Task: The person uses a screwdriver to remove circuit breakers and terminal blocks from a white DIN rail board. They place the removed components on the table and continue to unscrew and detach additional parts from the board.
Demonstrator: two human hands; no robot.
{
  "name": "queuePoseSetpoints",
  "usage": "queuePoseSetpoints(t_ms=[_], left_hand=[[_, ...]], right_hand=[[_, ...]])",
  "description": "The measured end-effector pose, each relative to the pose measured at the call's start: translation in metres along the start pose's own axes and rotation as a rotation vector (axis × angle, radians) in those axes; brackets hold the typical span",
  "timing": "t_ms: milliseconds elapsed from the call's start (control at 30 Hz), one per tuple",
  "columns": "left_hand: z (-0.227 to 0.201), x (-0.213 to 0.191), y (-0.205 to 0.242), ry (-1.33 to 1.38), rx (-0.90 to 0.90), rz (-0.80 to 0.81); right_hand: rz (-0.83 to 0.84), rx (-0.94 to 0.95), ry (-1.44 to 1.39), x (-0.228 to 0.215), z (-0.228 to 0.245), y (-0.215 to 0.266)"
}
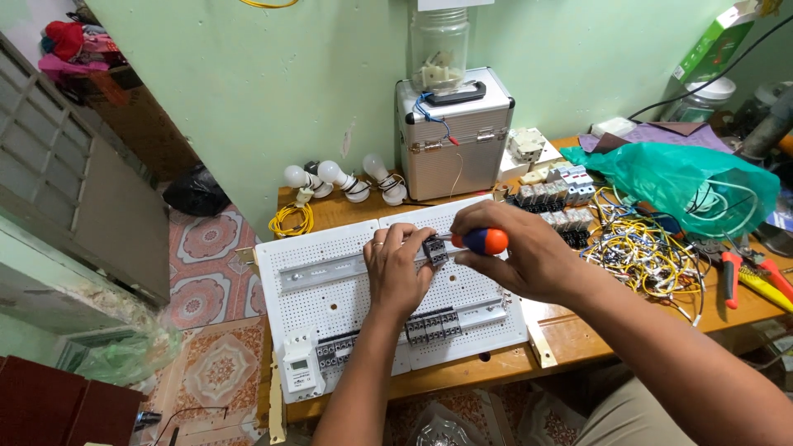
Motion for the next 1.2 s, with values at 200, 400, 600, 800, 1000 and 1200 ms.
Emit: queuePoseSetpoints(t_ms=[200,400,600,800,1000,1200], left_hand=[[-0.001,-0.003,0.001,0.02,0.006,-0.013],[-0.002,-0.008,0.001,0.062,0.017,0.054],[0.001,0.0,0.002,0.042,0.039,0.066],[-0.002,-0.005,0.003,0.083,0.066,0.084],[-0.002,-0.005,0.004,0.096,0.068,0.047],[-0.01,-0.019,0.004,0.126,0.064,0.043]], right_hand=[[-0.27,-0.06,-0.052,-0.019,-0.006,0.006],[0.113,0.239,0.221,0.028,-0.04,0.009],[0.405,0.388,0.388,0.051,-0.046,0.021],[0.526,0.449,0.489,0.049,-0.05,0.027],[0.476,0.474,0.476,0.046,-0.083,0.052],[0.032,0.488,0.228,0.003,-0.11,0.095]])
Point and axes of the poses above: each hand's wrist, its own y-axis away from the middle knuckle, its own x-axis out of the palm, z = x × y, the point moved 8 cm from there along -y, towards the middle knuckle, and after that the axes turned 14 degrees about -y, right-handed, at the moved point
